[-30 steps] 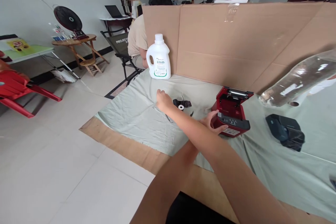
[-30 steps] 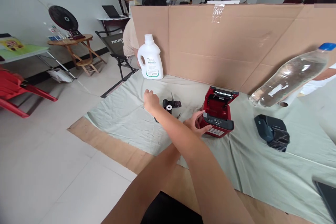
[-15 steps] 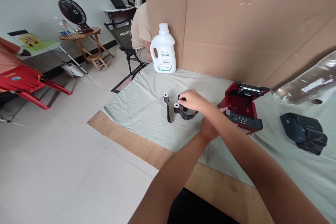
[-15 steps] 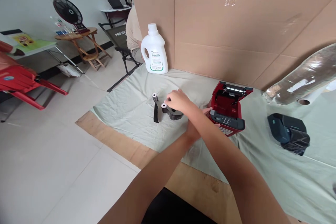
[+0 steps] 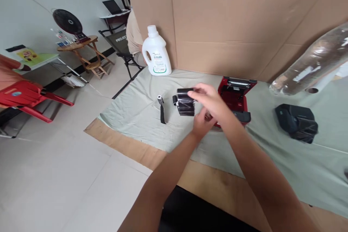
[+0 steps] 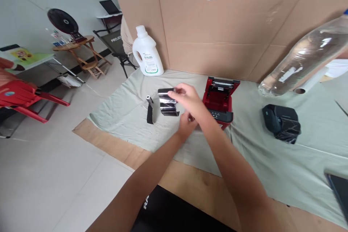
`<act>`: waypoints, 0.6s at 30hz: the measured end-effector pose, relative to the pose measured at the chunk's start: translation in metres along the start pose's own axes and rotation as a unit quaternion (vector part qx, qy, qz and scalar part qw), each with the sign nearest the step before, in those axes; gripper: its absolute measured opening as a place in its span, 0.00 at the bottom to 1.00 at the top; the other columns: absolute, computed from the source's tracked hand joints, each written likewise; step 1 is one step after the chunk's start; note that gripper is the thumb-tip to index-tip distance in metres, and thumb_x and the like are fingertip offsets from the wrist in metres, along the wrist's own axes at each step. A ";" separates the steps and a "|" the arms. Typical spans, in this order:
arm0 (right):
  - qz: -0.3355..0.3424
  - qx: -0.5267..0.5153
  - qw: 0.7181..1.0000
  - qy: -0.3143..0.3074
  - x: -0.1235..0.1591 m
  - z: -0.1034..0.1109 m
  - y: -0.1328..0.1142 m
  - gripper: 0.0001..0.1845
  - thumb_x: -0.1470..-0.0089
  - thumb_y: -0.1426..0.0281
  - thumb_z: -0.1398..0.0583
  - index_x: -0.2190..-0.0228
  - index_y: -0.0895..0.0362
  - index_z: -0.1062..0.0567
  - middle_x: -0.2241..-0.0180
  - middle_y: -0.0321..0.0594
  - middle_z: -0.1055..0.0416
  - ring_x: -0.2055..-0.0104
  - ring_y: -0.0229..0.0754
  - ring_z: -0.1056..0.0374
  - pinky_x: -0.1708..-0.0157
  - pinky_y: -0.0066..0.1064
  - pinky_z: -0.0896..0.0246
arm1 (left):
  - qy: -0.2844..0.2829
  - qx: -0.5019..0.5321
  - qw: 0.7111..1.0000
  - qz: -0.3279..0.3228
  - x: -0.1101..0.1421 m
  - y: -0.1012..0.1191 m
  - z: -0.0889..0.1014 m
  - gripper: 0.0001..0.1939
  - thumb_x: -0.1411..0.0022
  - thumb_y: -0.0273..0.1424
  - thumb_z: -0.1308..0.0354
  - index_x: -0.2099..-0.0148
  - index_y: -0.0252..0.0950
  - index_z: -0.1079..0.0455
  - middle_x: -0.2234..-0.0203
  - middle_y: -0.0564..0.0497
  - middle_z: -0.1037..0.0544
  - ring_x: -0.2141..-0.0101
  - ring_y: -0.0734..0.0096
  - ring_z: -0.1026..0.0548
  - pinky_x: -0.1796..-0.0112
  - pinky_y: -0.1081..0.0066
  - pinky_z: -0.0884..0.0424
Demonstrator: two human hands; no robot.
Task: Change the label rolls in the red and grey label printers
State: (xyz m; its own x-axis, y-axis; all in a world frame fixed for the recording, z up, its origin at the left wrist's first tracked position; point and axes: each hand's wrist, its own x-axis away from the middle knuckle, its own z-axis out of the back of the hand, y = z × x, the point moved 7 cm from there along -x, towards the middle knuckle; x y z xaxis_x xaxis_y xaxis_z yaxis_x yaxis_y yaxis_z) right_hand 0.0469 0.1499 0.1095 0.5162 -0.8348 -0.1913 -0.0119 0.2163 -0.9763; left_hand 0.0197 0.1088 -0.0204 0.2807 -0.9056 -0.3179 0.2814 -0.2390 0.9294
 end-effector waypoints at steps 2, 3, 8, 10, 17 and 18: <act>-0.020 -0.056 0.998 0.035 0.027 0.054 -0.012 0.17 0.51 0.57 0.28 0.64 0.54 0.23 0.72 0.34 0.29 0.72 0.39 0.33 0.70 0.33 0.37 | 0.022 0.019 1.000 -0.009 0.002 -0.002 0.002 0.23 0.36 0.44 0.33 0.44 0.37 0.26 0.62 0.48 0.18 0.69 0.69 0.24 0.67 0.68 0.26; -0.024 -0.074 0.996 0.051 0.040 0.080 -0.016 0.19 0.53 0.57 0.26 0.64 0.54 0.22 0.73 0.33 0.30 0.73 0.39 0.35 0.71 0.33 0.37 | 0.029 0.028 0.999 -0.028 0.003 0.001 0.002 0.24 0.34 0.45 0.35 0.42 0.37 0.27 0.60 0.47 0.17 0.70 0.69 0.24 0.67 0.68 0.26; -0.074 -0.037 0.993 0.087 0.072 0.158 0.004 0.24 0.59 0.57 0.23 0.65 0.53 0.25 0.71 0.34 0.27 0.74 0.39 0.33 0.72 0.35 0.35 | 0.049 -0.066 0.972 -0.221 0.016 0.041 0.002 0.25 0.29 0.42 0.41 0.35 0.39 0.33 0.46 0.41 0.20 0.56 0.62 0.22 0.54 0.61 0.26; -0.093 0.044 0.991 0.091 0.069 0.165 0.023 0.22 0.57 0.59 0.24 0.66 0.54 0.26 0.72 0.35 0.27 0.73 0.41 0.32 0.69 0.37 0.34 | 0.065 -0.151 0.944 -0.287 0.023 0.056 -0.001 0.20 0.28 0.38 0.43 0.38 0.41 0.29 0.47 0.43 0.19 0.51 0.60 0.23 0.49 0.59 0.30; -0.061 0.306 0.942 0.126 0.047 0.161 0.055 0.07 0.48 0.69 0.36 0.65 0.53 0.28 0.62 0.42 0.23 0.56 0.51 0.27 0.51 0.46 0.34 | 0.077 -0.277 0.883 -0.371 0.033 0.069 -0.012 0.22 0.30 0.20 0.48 0.52 0.49 0.17 0.50 0.50 0.18 0.53 0.64 0.28 0.50 0.62 0.37; -0.060 0.326 0.934 0.130 0.046 0.162 0.056 0.07 0.47 0.69 0.36 0.64 0.53 0.28 0.61 0.42 0.23 0.55 0.51 0.28 0.50 0.46 0.34 | 0.077 -0.280 0.884 -0.367 0.032 0.068 -0.012 0.22 0.31 0.19 0.48 0.53 0.49 0.17 0.51 0.51 0.18 0.54 0.64 0.28 0.51 0.62 0.37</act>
State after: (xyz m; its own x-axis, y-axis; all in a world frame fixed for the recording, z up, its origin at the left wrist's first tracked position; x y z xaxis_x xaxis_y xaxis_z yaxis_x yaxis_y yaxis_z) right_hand 0.2088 0.2053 0.0629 0.2533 -0.9496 -0.1849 0.6013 0.3042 -0.7389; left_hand 0.0590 0.0678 0.0306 -0.0577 -0.5100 -0.8582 0.8374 -0.4927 0.2365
